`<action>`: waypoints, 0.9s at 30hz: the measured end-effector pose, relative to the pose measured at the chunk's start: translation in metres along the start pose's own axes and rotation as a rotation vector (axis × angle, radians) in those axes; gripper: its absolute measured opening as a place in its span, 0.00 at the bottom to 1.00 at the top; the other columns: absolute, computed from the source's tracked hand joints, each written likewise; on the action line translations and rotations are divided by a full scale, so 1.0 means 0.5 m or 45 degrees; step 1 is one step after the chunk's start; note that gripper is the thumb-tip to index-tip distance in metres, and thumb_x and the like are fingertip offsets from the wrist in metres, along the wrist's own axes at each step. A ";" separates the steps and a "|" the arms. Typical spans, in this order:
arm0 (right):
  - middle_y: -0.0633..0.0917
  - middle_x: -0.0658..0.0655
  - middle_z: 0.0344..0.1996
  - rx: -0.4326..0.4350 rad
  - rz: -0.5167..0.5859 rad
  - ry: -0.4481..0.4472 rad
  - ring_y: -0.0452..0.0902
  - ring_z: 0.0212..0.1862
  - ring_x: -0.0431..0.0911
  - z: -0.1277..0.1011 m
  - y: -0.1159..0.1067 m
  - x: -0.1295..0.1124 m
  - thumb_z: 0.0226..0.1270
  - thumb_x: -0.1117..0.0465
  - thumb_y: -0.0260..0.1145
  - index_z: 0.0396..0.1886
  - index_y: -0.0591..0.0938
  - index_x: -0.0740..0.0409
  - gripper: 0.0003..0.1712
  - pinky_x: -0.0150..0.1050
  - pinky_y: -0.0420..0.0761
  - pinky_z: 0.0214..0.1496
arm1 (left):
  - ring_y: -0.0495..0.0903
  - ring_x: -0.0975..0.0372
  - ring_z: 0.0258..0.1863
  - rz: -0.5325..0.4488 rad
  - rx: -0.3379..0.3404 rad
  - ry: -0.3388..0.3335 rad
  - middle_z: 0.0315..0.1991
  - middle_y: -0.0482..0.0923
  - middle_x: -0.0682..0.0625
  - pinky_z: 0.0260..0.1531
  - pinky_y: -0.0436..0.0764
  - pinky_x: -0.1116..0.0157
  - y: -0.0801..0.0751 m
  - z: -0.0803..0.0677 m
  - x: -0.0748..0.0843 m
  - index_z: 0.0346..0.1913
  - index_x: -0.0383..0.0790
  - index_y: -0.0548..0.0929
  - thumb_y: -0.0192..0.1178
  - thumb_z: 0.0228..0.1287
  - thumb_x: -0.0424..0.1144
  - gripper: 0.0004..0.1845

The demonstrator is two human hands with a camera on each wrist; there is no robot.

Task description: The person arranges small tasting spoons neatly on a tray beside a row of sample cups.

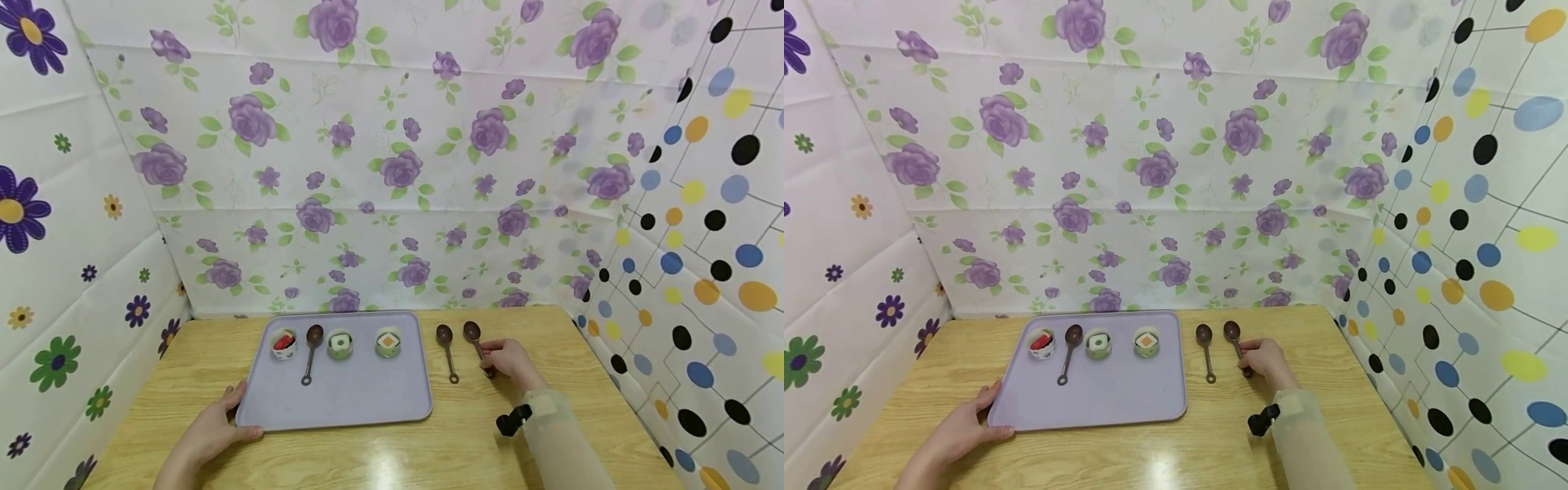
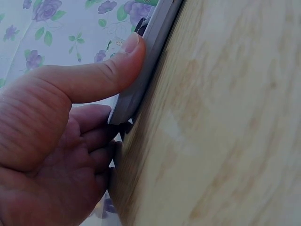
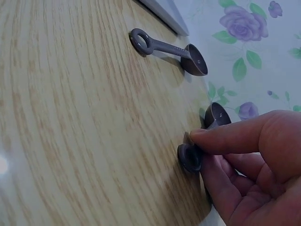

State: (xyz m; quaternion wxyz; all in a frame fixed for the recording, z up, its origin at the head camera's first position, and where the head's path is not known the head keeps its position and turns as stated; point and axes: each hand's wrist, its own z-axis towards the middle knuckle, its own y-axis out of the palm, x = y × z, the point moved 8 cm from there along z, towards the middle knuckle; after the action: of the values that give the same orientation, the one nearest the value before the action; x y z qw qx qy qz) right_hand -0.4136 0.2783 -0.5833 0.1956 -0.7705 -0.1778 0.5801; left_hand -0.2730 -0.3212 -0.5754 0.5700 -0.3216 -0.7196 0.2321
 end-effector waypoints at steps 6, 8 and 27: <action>0.87 0.66 0.51 0.013 0.015 -0.002 0.84 0.42 0.51 -0.001 0.005 0.002 0.63 0.74 0.72 0.61 0.86 0.68 0.24 0.40 0.85 0.36 | 0.47 0.27 0.79 0.034 0.012 0.018 0.79 0.44 0.19 0.74 0.53 0.30 -0.003 -0.002 0.005 0.83 0.27 0.50 0.84 0.49 0.60 0.71; 0.87 0.66 0.51 0.015 0.019 -0.009 0.84 0.40 0.50 -0.001 0.005 0.001 0.63 0.75 0.72 0.61 0.86 0.68 0.24 0.40 0.85 0.35 | 0.47 0.27 0.79 0.030 0.009 0.012 0.79 0.43 0.19 0.74 0.53 0.30 -0.003 -0.003 0.005 0.83 0.27 0.50 0.84 0.49 0.60 0.72; 0.86 0.70 0.53 -0.031 0.142 -0.063 0.86 0.45 0.52 -0.027 0.000 -0.010 0.68 0.75 0.71 0.63 0.82 0.75 0.23 0.39 0.87 0.39 | 0.45 0.26 0.79 0.025 -0.013 0.005 0.79 0.41 0.18 0.74 0.52 0.30 0.001 0.001 0.000 0.83 0.27 0.48 0.83 0.52 0.59 0.71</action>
State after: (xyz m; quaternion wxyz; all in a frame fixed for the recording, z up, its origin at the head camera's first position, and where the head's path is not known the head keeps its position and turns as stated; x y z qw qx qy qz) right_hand -0.4017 0.2745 -0.5757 0.1492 -0.7670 -0.1465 0.6067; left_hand -0.2735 -0.3207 -0.5758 0.5675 -0.3321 -0.7163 0.2335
